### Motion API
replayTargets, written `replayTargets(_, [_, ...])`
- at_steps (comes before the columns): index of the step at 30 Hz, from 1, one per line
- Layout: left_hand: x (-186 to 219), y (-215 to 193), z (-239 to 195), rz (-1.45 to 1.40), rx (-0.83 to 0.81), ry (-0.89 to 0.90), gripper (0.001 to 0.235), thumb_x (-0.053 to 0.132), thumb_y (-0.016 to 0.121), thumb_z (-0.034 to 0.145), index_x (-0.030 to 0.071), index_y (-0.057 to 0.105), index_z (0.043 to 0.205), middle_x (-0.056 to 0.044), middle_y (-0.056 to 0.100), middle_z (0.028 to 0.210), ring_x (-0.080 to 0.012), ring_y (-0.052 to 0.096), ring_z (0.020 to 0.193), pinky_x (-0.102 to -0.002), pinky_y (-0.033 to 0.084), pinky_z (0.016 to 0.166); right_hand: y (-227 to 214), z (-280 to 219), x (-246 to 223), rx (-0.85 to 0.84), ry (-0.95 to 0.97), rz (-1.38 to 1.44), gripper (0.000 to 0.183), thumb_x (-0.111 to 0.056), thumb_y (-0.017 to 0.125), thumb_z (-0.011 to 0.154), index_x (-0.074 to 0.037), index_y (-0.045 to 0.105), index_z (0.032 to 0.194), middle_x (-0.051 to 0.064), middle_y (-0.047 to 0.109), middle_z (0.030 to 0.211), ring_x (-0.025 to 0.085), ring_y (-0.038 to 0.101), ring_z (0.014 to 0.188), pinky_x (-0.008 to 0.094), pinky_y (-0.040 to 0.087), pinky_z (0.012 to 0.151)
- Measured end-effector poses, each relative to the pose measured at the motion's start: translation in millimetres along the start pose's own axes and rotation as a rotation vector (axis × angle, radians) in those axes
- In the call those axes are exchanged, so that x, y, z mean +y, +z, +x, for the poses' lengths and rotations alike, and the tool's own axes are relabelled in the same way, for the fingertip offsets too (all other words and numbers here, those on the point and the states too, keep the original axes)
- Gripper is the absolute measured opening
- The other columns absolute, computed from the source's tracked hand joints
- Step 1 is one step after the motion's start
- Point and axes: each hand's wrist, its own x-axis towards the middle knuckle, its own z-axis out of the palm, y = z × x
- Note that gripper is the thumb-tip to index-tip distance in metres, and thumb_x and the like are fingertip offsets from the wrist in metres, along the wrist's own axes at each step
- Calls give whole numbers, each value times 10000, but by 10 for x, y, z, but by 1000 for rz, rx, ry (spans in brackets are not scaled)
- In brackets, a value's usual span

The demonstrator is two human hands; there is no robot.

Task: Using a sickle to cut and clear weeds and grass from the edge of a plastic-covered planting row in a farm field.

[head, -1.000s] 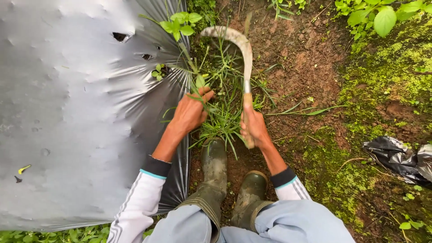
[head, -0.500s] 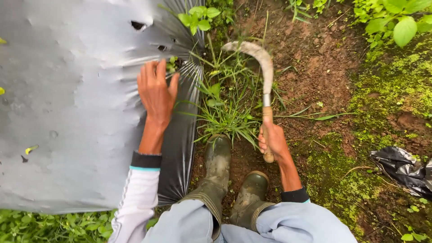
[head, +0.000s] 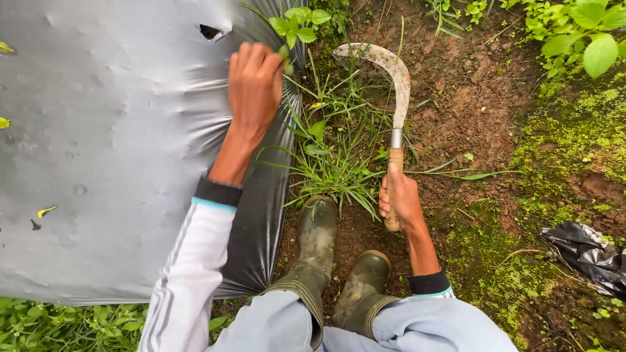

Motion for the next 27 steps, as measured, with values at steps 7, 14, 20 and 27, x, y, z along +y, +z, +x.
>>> replayTargets(7, [-316,856,423,295,-107,165,72,113,732,947,157,737,890,-32,663,748,-164,477,748,-335,379,652,-89,83,17,-1,-38,-8,462,-448,434,1094,-84,540,828,29,521,575,128,441,383,284,413,326])
replayTargets(14, [-381,716,364,-45,-49,208,202,-58,674,972,110,733,875,-30,698,725,-135,568,657,-298,445,598,-111,138,-20,-23,-48,7,465,-472,462,1071,-81,543,835,22,528,564,122,455,371,284,440,310])
replayTargets(20, [-108,171,663,-339,-37,-2,306,-109,761,845,68,564,999,-64,777,835,-288,707,751,-407,537,622,-124,212,0,-18,-30,17,460,-476,474,1067,-85,543,835,22,530,572,120,458,379,285,444,316])
replayTargets(27, [-164,817,815,81,-273,21,841,-91,833,593,20,486,1351,-149,691,853,-301,572,703,-477,516,508,-156,172,-48,-40,-43,17,433,-425,467,1087,-77,541,840,27,536,571,125,468,371,281,446,307])
